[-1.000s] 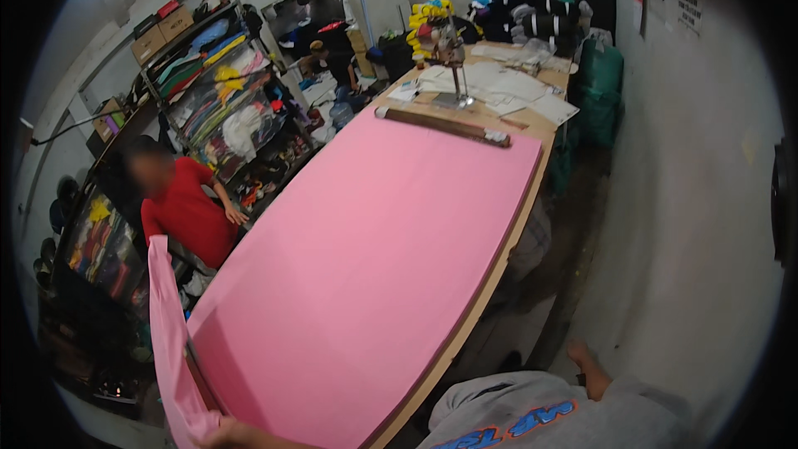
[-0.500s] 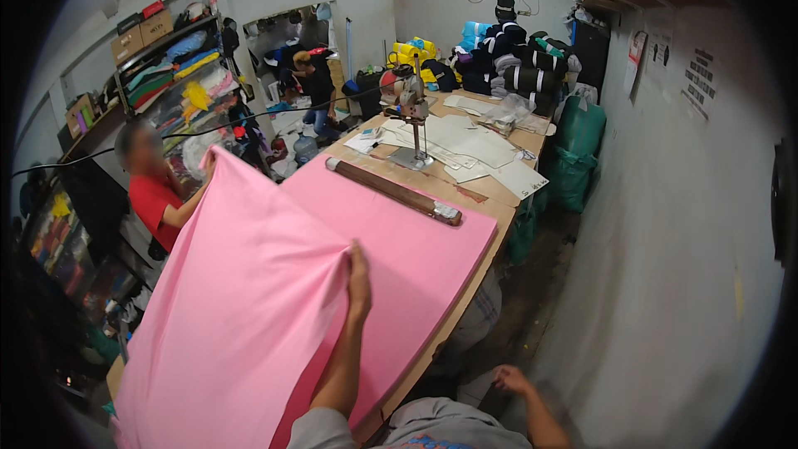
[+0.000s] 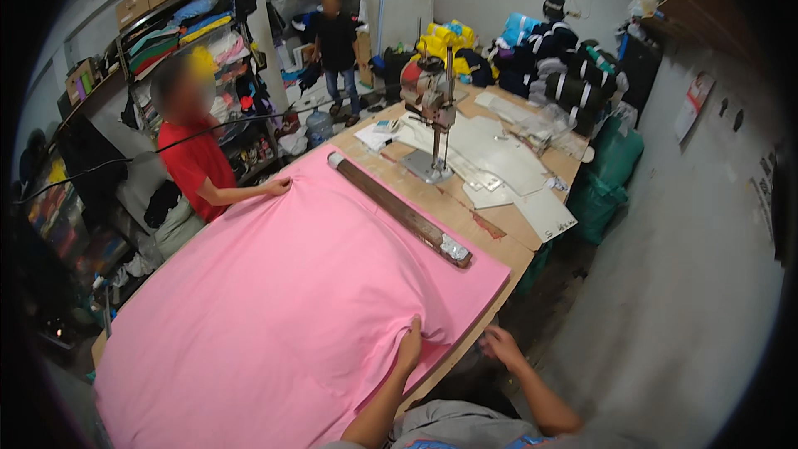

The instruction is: The person and a coworker repeatedly spread and smooth a large pink fabric on a table, then use a rotary cutter and straightedge to cut the fabric into sections. The process is repeated multiple times throughout the clip.

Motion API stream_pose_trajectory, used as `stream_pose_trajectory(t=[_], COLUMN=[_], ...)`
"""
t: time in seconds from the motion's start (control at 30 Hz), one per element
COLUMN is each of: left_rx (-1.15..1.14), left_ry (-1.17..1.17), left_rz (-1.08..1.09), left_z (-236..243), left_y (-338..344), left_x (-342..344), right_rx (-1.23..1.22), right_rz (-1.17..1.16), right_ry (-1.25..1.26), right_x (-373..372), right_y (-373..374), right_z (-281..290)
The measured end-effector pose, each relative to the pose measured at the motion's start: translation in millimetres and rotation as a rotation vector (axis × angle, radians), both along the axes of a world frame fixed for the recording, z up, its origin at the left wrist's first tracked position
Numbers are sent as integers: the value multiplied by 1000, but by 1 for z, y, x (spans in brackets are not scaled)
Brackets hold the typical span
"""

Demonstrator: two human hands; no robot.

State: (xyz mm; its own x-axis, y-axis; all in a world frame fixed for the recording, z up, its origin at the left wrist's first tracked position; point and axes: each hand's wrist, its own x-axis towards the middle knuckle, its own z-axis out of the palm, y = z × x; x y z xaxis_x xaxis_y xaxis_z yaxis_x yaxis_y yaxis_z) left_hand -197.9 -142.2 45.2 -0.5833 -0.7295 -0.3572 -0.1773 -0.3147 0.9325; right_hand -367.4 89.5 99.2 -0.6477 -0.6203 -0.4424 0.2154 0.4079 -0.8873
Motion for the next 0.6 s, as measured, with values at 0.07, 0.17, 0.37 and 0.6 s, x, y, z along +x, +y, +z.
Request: stream_pose_trajectory(t=[0.07,0.17,0.37,0.6], left_rx=[15,-39,67,-105], left_ry=[-160,-200,-130,-56], left_rz=[26,338,744,1014], left_z=[31,68,54,64], left_y=[25,49,80,79], left_x=[-3,14,-23,-96], right_rx=[-84,-37,-85,-4], right_rz=[166,402,410,532], right_ry=[202,-5,-218,-65], right_x=[-52,-79,-179,-246], right_y=[-39,-145,-214,-197], right_z=[-32,-10,-50,-46])
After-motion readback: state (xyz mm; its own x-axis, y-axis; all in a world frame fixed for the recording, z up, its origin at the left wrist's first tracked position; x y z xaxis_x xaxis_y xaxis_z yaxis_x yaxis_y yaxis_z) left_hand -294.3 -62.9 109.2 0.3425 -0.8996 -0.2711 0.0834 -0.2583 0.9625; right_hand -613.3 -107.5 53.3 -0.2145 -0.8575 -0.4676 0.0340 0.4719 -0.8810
